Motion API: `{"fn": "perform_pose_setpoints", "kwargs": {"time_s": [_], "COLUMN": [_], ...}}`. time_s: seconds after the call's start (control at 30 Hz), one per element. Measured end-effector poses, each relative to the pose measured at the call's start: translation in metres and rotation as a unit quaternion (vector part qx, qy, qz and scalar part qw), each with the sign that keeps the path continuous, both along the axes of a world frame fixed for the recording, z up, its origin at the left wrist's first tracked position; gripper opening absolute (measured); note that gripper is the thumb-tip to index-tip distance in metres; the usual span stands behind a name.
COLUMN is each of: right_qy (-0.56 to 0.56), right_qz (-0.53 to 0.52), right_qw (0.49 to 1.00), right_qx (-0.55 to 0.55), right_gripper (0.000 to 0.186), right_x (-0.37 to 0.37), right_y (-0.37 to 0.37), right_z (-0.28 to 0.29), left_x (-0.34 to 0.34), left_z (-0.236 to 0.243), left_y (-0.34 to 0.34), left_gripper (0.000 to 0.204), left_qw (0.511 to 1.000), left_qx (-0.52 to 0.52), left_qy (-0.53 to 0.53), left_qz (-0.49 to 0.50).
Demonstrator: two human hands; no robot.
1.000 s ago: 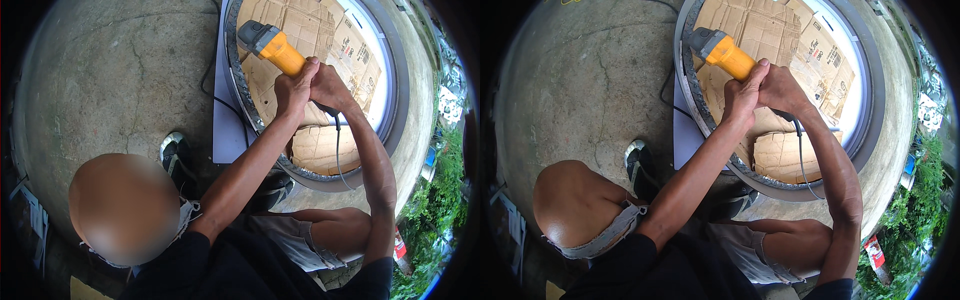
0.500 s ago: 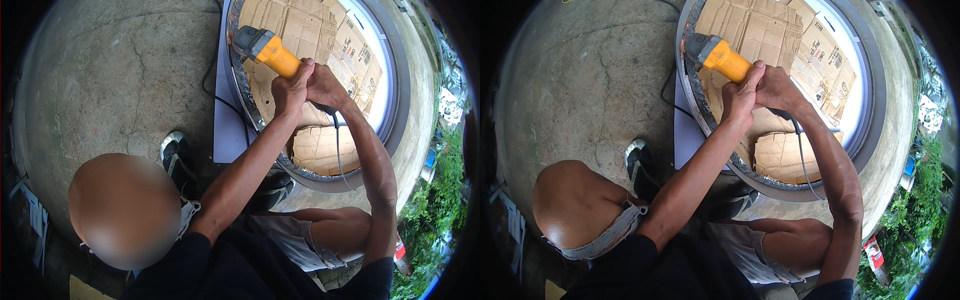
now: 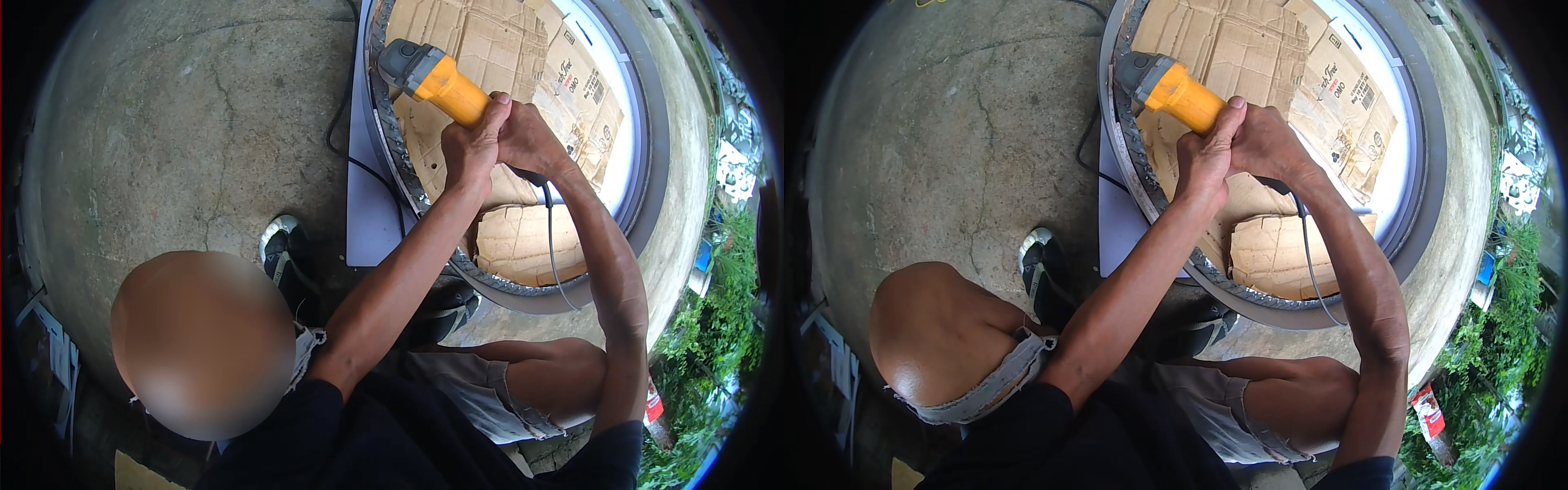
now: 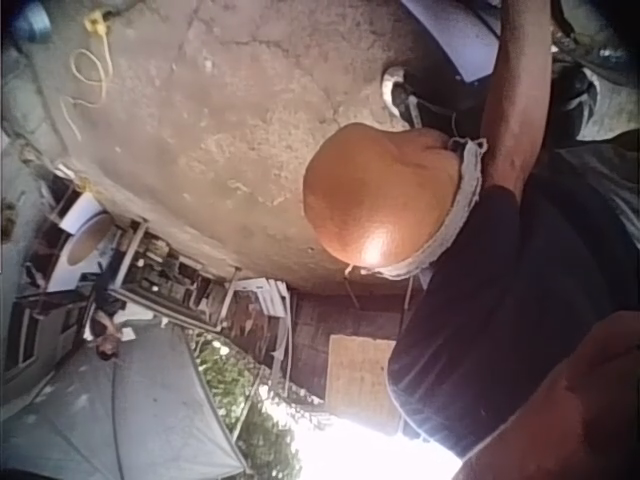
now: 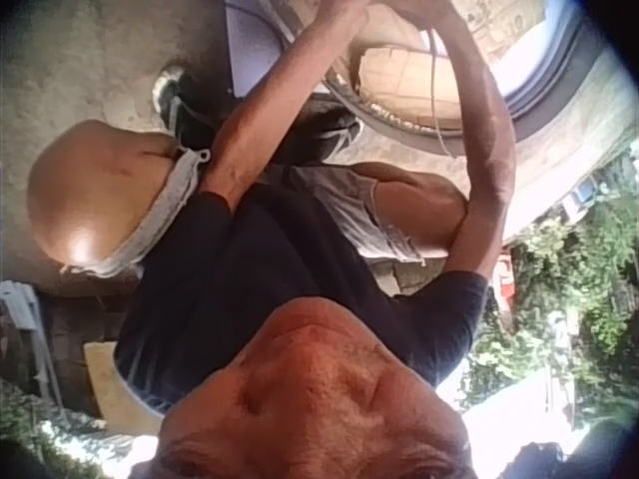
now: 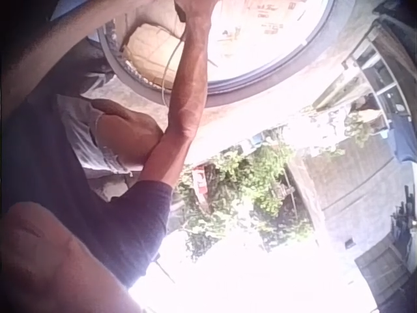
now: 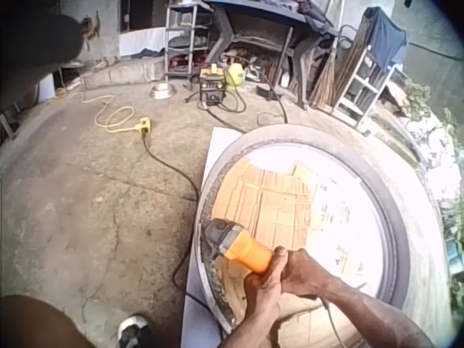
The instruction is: Using an angle grinder to smooth the edges of a circular metal frame.
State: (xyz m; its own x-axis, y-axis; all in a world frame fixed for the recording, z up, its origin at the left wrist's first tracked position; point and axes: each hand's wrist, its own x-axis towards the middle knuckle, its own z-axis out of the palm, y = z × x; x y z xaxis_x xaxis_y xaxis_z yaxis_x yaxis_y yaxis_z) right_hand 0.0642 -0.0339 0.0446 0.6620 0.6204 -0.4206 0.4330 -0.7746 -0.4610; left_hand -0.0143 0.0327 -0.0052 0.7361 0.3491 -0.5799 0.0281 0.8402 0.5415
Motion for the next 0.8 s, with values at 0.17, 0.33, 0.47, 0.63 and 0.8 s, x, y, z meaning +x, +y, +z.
{"fn": "perform_pose_setpoints", "kwargs": {"time_s": [0.17, 0.33, 0.47, 0.63, 0.8], "right_qy": [0.005, 0.015, 0.01, 0.005, -0.004], "right_qz": [0.008, -0.005, 0.015, 0.021, 0.014], "right_qw": [1.0, 1.0, 0.999, 0.999, 1.0], "right_qx": [-0.016, -0.012, -0.043, -0.045, -0.027], "right_gripper": [0.042, 0.043, 0.042, 0.044, 0.042], "right_x": [0.001, 0.002, 0.0, 0.001, 0.001], "right_y": [0.003, 0.0, 0.001, 0.003, 0.004], "right_z": [0.0, 0.012, 0.008, 0.01, 0.013], "left_x": [-0.002, 0.0, -0.001, 0.0, 0.002], "left_z": [-0.004, 0.002, -0.002, 0.002, 0.005], "left_y": [0.0, -0.005, 0.0, 0.001, 0.004], "left_gripper": [0.047, 0.048, 0.047, 0.046, 0.046], "left_qw": [1.0, 1.0, 1.0, 1.0, 0.999], "left_qx": [0.016, -0.002, 0.015, -0.011, -0.032], "left_qy": [-0.019, -0.012, -0.012, -0.002, -0.006], "left_qz": [0.014, -0.007, -0.015, -0.003, -0.015]}}
